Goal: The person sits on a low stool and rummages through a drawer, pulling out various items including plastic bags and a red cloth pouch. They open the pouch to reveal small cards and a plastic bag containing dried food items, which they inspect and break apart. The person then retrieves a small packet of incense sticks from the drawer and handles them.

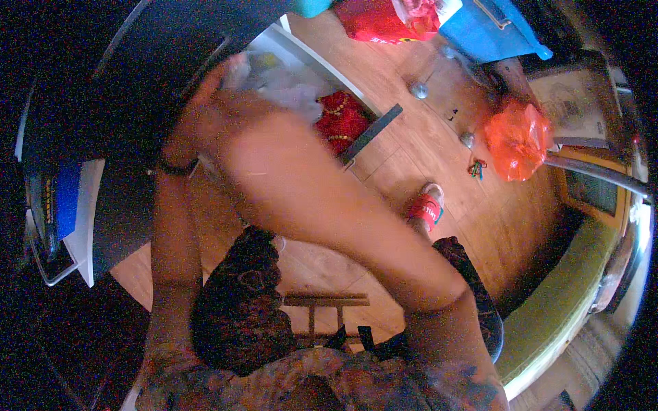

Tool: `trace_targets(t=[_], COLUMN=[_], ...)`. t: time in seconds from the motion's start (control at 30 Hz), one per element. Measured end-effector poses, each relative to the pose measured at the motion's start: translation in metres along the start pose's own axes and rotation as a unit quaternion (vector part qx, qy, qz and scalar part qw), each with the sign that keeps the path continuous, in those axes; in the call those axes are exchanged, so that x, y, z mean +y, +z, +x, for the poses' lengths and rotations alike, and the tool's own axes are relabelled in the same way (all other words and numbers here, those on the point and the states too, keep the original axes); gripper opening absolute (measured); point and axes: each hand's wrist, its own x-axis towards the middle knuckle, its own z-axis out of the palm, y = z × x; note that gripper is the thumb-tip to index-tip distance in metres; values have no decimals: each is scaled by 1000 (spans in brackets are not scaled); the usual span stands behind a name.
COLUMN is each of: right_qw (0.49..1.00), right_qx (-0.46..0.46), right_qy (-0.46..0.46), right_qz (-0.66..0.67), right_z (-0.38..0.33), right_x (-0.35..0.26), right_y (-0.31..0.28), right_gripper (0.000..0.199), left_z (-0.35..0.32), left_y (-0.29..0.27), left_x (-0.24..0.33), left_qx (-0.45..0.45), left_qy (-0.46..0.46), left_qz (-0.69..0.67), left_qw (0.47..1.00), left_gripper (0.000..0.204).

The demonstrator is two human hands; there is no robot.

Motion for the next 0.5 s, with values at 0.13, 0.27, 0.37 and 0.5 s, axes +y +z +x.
trace_targets(t=[0.13, 0.27, 0.37, 0.5], right_qw=[991, 984, 989, 981], right_qx=[3, 164, 81, 53], right_qy=[30, -1, 125, 170], right_qz=[132, 76, -5, 70], right_z=[34, 38, 22, 3], right_x=[-11, 11, 44, 76], right_y=[62, 59, 42, 56], right_gripper=[26, 29, 30, 16], left_z=[-17, -12, -15, -11], left_y=[3, -3, -7, -8], left_x=[-4, -16, -29, -41], left_qx=[13, 39, 82, 120], left_qy=[-32, -57, -71, -103], left_qz=[-3, -7, -14, -20], left_qw=[999, 998, 994, 987], left_gripper=[56, 41, 32, 27])
